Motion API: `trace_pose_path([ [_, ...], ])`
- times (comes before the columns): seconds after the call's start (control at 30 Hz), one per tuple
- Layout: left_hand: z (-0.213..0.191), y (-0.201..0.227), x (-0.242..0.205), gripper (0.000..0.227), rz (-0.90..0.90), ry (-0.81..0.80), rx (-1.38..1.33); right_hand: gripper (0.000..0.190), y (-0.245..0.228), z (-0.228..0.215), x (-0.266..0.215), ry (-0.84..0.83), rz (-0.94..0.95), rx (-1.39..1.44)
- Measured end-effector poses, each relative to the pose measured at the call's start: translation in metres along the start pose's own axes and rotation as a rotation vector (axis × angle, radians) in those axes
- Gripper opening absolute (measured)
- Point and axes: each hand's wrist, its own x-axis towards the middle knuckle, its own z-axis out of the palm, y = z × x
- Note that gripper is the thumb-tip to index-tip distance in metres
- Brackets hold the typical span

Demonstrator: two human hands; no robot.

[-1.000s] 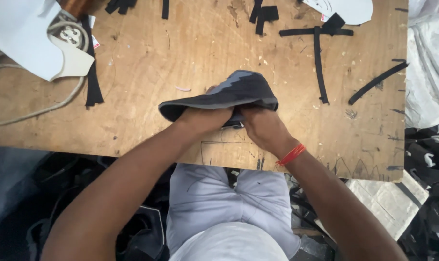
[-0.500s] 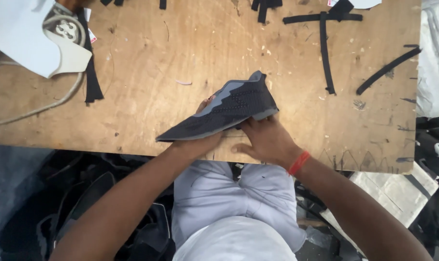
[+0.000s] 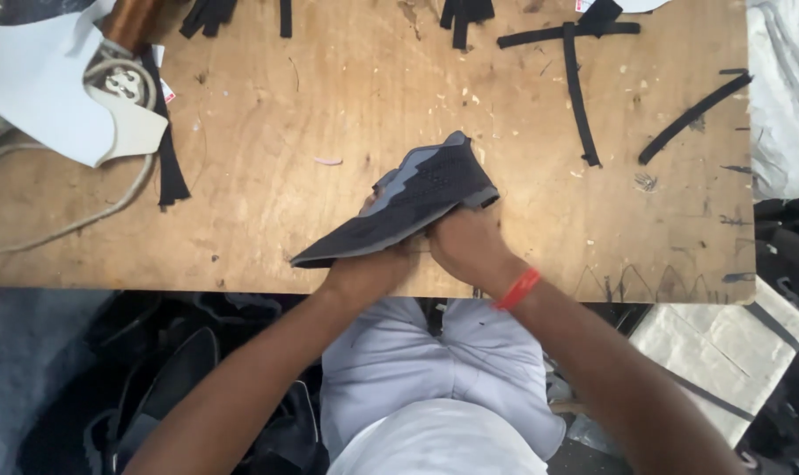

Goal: The person repeatedly inserts a white foam insole into a black shoe upper and presses the edges to secure it. They handle multiple shoe uppers one at a time, placing each finished unit on a pile on the table. The person also briefly handles a black strap-like component.

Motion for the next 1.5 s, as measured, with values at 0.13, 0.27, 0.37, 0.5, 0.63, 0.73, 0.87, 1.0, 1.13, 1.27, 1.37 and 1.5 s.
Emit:
trace_pose_path([
  [0.13, 0.011, 0.024, -0.022, 0.033, 0.035, -0.168, -0.12, 0.041, -0.025, 0.002, 0.01, 0.365, -0.259, 0.183],
  [0.27, -0.002, 0.024, -0.012, 0.042, 0.025, -0.079, -0.035, 0.051, -0.027, -0.016, -0.007, 0.451, -0.339, -0.001],
  [0.37, 0.0, 0.026, -0.01, 0.043, -0.087, -0.038, -0.182, 0.039, -0.023, -0.034, -0.031, 0.162, -0.209, 0.304],
  [0.5, -0.023, 0.032, 0.007, 0.045, -0.114, 0.009, -0.104, 0.045, -0.056, -0.121, -0.019, 0.587, -0.16, 0.037],
  [0.63, 0.018, 0.036, 0.019, 0.041, -0.306, -0.154, -0.439, 0.033, -0.026, -0.117, 0.003, 0.436, -0.08, 0.045],
  [0.73, 0.007, 0.026, 0.034, 0.051, -0.658, 0.187, -0.946, 0.038, -0.017, -0.1, -0.005, 0.557, -0.044, 0.477],
  [0.87, -0.025, 0.011, 0.061, 0.089, -0.747, 0.386, -1.091, 0.027, 0.019, -0.025, -0.007, 0.194, 0.498, 0.996],
  [1.0, 0.013, 0.011, 0.055, 0.074, -0.706, 0.189, -0.761, 0.035, 0.03, 0.007, -0.018, -0.075, 0.565, 1.254],
  [1.13, 0.007, 0.009, 0.053, 0.05, -0.567, 0.188, -0.609, 0.029, 0.024, -0.004, -0.029, -0.379, 0.594, 1.216],
  [1.27, 0.008, 0.004, 0.067, 0.051, -0.513, 0.01, -0.546, 0.02, -0.009, -0.038, -0.052, -0.613, 0.217, 0.937],
  [1.37, 0.003, 0.0, 0.078, 0.049, -0.545, -0.376, -0.58, 0.016, -0.045, -0.082, -0.055, -0.259, -0.133, 0.424],
  [1.5, 0.023, -0.012, 0.072, 0.045, -0.429, -0.086, -0.762, 0.029, -0.024, -0.102, -0.023, 0.158, -0.009, 0.321],
])
